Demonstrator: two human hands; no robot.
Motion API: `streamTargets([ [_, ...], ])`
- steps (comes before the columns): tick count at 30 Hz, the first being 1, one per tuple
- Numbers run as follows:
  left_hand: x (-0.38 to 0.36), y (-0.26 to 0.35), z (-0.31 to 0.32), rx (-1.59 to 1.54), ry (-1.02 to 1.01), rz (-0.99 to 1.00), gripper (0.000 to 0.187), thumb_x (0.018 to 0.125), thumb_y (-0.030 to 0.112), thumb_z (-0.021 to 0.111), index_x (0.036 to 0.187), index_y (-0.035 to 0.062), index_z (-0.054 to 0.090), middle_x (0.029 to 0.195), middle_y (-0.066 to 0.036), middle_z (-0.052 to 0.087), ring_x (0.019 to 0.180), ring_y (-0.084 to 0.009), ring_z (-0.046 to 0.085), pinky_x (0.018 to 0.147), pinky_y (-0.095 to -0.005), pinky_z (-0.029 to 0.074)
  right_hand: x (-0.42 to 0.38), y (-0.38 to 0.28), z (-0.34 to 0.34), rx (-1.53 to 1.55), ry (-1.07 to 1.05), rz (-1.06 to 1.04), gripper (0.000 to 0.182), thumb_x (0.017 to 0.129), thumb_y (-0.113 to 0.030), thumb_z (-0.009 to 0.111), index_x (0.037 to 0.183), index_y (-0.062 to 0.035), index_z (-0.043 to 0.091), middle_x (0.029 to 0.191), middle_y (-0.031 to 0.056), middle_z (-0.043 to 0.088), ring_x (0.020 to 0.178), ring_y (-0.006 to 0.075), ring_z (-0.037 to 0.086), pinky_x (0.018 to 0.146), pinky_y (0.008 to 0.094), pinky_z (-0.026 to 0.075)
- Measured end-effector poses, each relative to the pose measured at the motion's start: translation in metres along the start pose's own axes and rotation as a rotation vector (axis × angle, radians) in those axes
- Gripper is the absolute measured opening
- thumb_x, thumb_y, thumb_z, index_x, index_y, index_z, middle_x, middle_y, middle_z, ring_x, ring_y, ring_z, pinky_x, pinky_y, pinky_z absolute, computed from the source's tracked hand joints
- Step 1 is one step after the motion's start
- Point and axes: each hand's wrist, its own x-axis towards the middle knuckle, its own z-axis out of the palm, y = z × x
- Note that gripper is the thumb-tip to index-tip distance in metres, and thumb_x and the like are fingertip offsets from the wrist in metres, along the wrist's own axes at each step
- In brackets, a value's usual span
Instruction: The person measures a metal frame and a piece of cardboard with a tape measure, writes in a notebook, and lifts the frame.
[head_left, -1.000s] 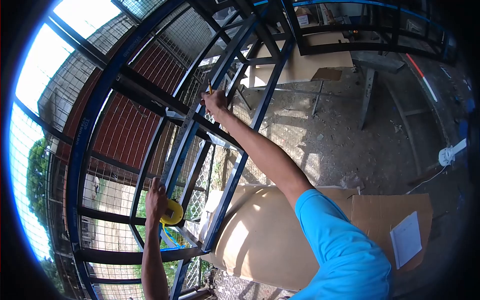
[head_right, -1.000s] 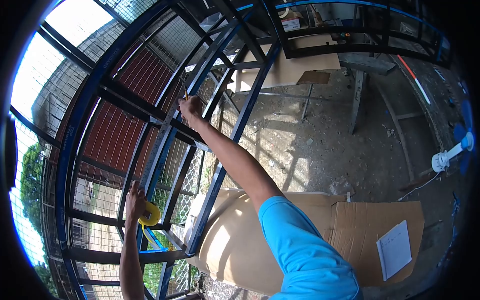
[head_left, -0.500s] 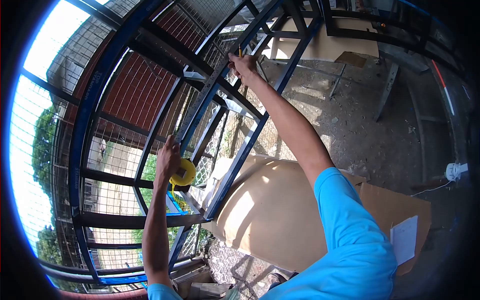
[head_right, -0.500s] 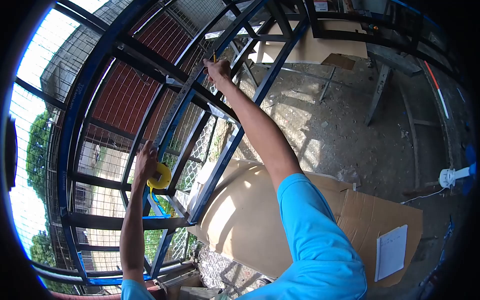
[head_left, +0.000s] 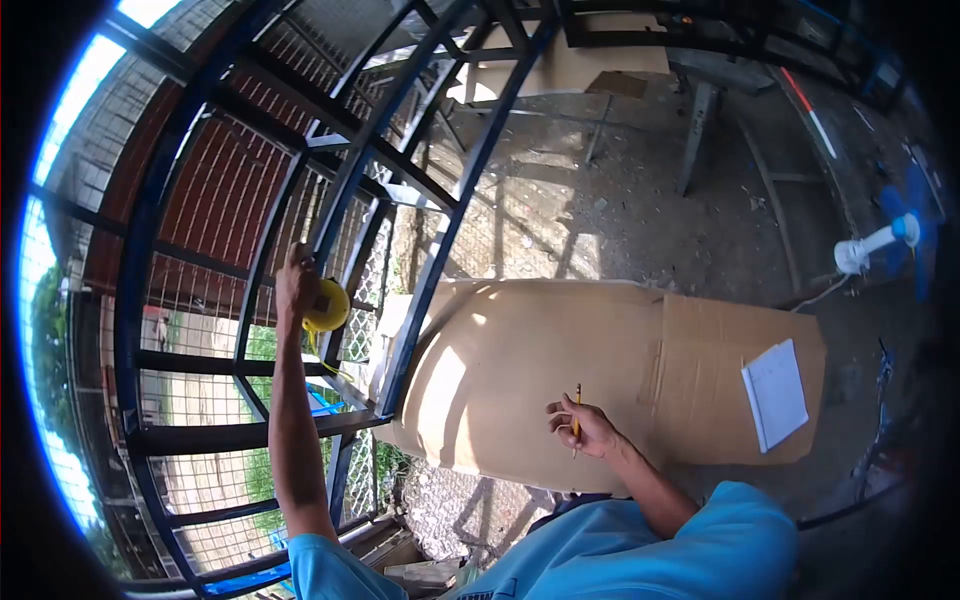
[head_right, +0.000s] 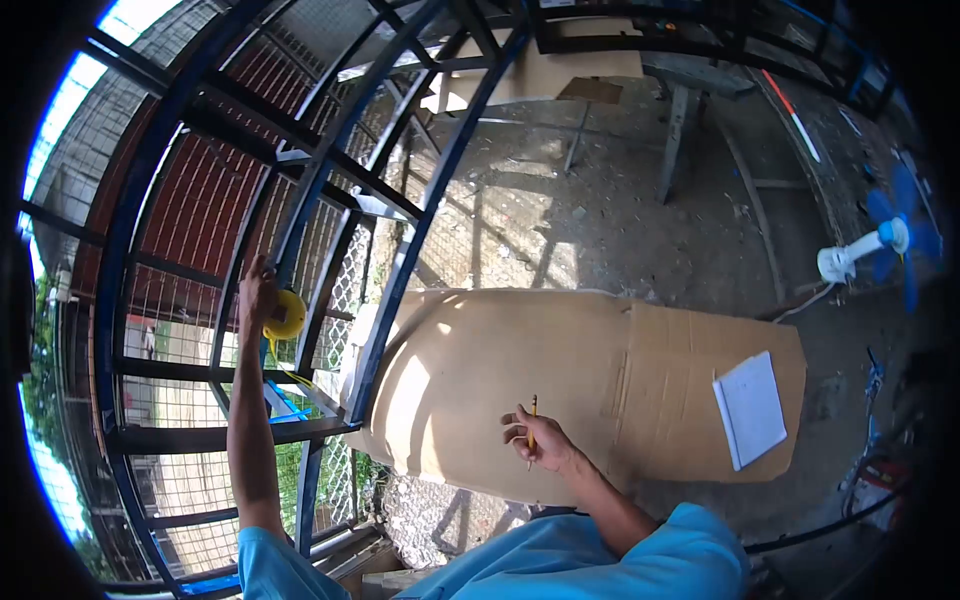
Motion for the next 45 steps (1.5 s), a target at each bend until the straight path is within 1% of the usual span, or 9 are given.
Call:
streamTargets([
  [8, -0.052, 0.002, 0.158, 0.372, 0.112, 0.749, 0.041, 0.089, 0.042, 0.043, 0.108, 0.0091, 0.056, 0.093, -0.021, 0.063, 0.086, -0.0394, 0.06, 0.071, -0.0514, 0.044, -0.299, 0.065, -0.061, -0.28, 0.921, -0.792, 0.043, 0.092, -0.044, 0.044, 0.103, -0.0028, 0.052, 0.076, 0.0078, 0.059, 0.051, 0.0104, 0.053, 0.043, 0.0215, 0.041],
  [9, -0.101, 0.052, 0.166, -0.109, -0.155, 0.201, 0.039, 0.089, 0.039, 0.043, 0.103, 0.0055, 0.056, 0.09, -0.024, 0.062, 0.086, -0.0402, 0.06, 0.07, -0.0491, 0.046, -0.332, 0.088, -0.062, -0.235, 1.037, -0.821, 0.044, 0.092, -0.044, 0.044, 0.104, -0.0027, 0.051, 0.076, 0.0081, 0.059, 0.05, 0.0106, 0.053, 0.042, 0.0219, 0.04],
  [15, -0.293, 0.148, 0.258, -0.52, -0.33, 0.2, 0.037, 0.089, 0.031, 0.044, 0.081, -0.0012, 0.059, 0.073, -0.025, 0.058, 0.073, -0.0419, 0.057, 0.064, -0.0472, 0.04, -0.427, 0.246, -0.068, 0.026, 1.285, -0.819, 0.053, 0.09, -0.051, 0.043, 0.109, -0.0015, 0.05, 0.076, 0.0095, 0.06, 0.049, 0.0133, 0.053, 0.041, 0.0247, 0.04],
  [19, -0.346, 0.17, 0.271, -0.507, -0.346, 0.15, 0.059, 0.083, 0.048, 0.053, 0.117, -0.0004, 0.049, 0.095, -0.03, 0.058, 0.088, -0.0439, 0.056, 0.08, -0.0454, 0.044, -0.446, 0.311, -0.092, 0.409, 1.319, -0.964, 0.049, 0.091, -0.049, 0.042, 0.106, -0.003, 0.051, 0.074, 0.009, 0.059, 0.052, 0.0164, 0.055, 0.046, 0.027, 0.042],
  [21, -0.36, 0.18, 0.263, -0.398, -0.269, -0.065, 0.088, 0.074, 0.058, 0.06, 0.134, 0.001, 0.029, 0.113, -0.035, 0.047, 0.099, -0.0467, 0.051, 0.087, -0.0475, 0.042, -0.473, 0.34, -0.145, 0.295, 0.68, -1.021, 0.048, 0.091, -0.049, 0.043, 0.104, -0.0037, 0.053, 0.077, 0.0096, 0.06, 0.062, 0.0191, 0.059, 0.054, 0.0297, 0.044],
  [26, -0.372, 0.184, 0.283, -0.431, -0.212, -0.493, 0.09, 0.072, 0.06, 0.061, 0.137, 0.0075, 0.026, 0.122, -0.031, 0.039, 0.111, -0.0434, 0.045, 0.09, -0.0487, 0.039, -0.494, 0.27, -0.145, 0.213, 1.166, -0.873, 0.039, 0.091, -0.036, 0.046, 0.111, -0.0034, 0.053, 0.091, 0.0133, 0.063, 0.079, 0.0216, 0.061, 0.067, 0.0315, 0.046],
  [30, -0.39, 0.25, 0.264, -0.006, 0.199, 0.092, 0.059, 0.083, 0.046, 0.055, 0.128, 0.0115, 0.042, 0.129, -0.014, 0.043, 0.118, -0.033, 0.039, 0.096, -0.0489, 0.031, -0.515, 0.163, -0.188, 0.139, 1.052, -0.967, 0.038, 0.09, -0.024, 0.045, 0.119, -0.0005, 0.049, 0.11, 0.0169, 0.057, 0.093, 0.0236, 0.059, 0.08, 0.0322, 0.045],
  [35, -0.44, 0.413, 0.271, -0.266, -0.284, 0.863, 0.065, 0.082, 0.059, 0.046, 0.131, 0.0155, 0.042, 0.134, -0.017, 0.038, 0.124, -0.0324, 0.036, 0.1, -0.0439, 0.031, -0.454, 0.025, -0.232, -0.436, 1.005, -0.933, 0.026, 0.085, -0.013, 0.052, 0.104, 0.0028, 0.058, 0.089, 0.0133, 0.063, 0.079, 0.0183, 0.062, 0.071, 0.0295, 0.048],
  [45, -0.434, 0.476, 0.305, -0.498, -0.147, 0.929, 0.067, 0.076, 0.065, 0.05, 0.119, 0.0135, 0.05, 0.127, -0.021, 0.043, 0.12, -0.0368, 0.039, 0.101, -0.0505, 0.027, -0.312, -0.105, -0.246, -0.895, 0.621, -0.958, 0.024, 0.081, -0.008, 0.048, 0.093, 0.008, 0.06, 0.078, 0.0134, 0.062, 0.076, 0.0199, 0.059, 0.076, 0.0309, 0.046],
])
